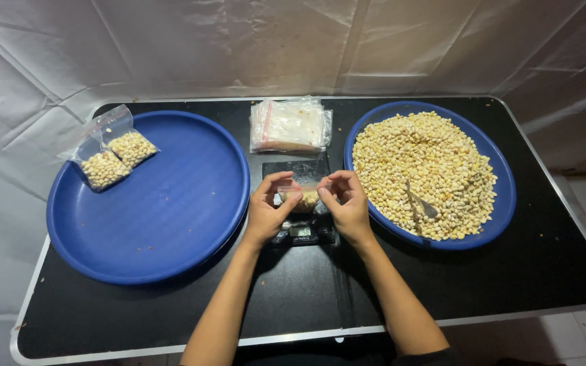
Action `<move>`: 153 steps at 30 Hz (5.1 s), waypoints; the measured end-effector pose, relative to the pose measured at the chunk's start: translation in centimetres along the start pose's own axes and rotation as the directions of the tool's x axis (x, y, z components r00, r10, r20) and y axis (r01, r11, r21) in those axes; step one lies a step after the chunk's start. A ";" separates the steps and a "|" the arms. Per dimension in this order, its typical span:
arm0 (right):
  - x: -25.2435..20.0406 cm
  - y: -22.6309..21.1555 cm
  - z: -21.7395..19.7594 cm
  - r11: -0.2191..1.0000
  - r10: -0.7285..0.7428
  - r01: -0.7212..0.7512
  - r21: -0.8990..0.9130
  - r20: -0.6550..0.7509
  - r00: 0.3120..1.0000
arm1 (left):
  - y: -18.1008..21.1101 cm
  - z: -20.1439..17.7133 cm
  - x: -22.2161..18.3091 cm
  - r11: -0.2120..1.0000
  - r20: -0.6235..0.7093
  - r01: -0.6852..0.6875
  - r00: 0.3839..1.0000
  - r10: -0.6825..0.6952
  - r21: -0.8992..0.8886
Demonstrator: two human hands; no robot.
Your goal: Bagging and weighing seeds from a large bowl into small plastic bags using a spoon and a digital scale.
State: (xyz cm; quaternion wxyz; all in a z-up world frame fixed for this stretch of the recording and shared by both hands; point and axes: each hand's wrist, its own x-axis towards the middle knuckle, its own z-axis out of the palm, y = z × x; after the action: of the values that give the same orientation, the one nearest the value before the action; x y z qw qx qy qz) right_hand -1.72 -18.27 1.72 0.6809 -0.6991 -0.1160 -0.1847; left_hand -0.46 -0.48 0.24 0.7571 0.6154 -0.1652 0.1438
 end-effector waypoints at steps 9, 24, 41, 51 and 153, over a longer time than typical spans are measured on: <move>-0.7 0.4 0.9 1.000 -0.003 0.003 0.018 0.012 1.000 | 0.9 0.4 -0.2 1.000 -0.006 0.016 1.000 -0.015 0.020; -1.0 -0.6 1.5 1.000 0.009 -0.008 -0.008 0.011 1.000 | 1.6 0.6 -0.5 0.995 0.033 0.091 0.995 -0.089 -0.045; -0.9 -1.1 0.7 0.998 0.017 -0.018 -0.061 -0.026 1.000 | 1.0 -1.3 0.3 0.999 0.060 0.041 0.997 -0.042 0.024; -0.5 -1.0 0.1 0.999 0.026 -0.028 -0.033 -0.052 0.998 | 1.0 -2.3 0.8 1.000 0.019 -0.011 1.000 0.011 0.027; 0.0 -0.6 -3.3 0.485 -0.508 0.522 -0.702 0.260 0.821 | -6.3 -6.3 16.6 0.224 0.136 -0.160 0.983 0.120 0.961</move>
State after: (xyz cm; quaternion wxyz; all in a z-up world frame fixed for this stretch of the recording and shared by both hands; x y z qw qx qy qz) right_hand -2.29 -21.56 2.30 0.2438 -0.8486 -0.2388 -0.4042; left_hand 17.63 4.63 0.56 0.1972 0.9356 -0.1080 0.2721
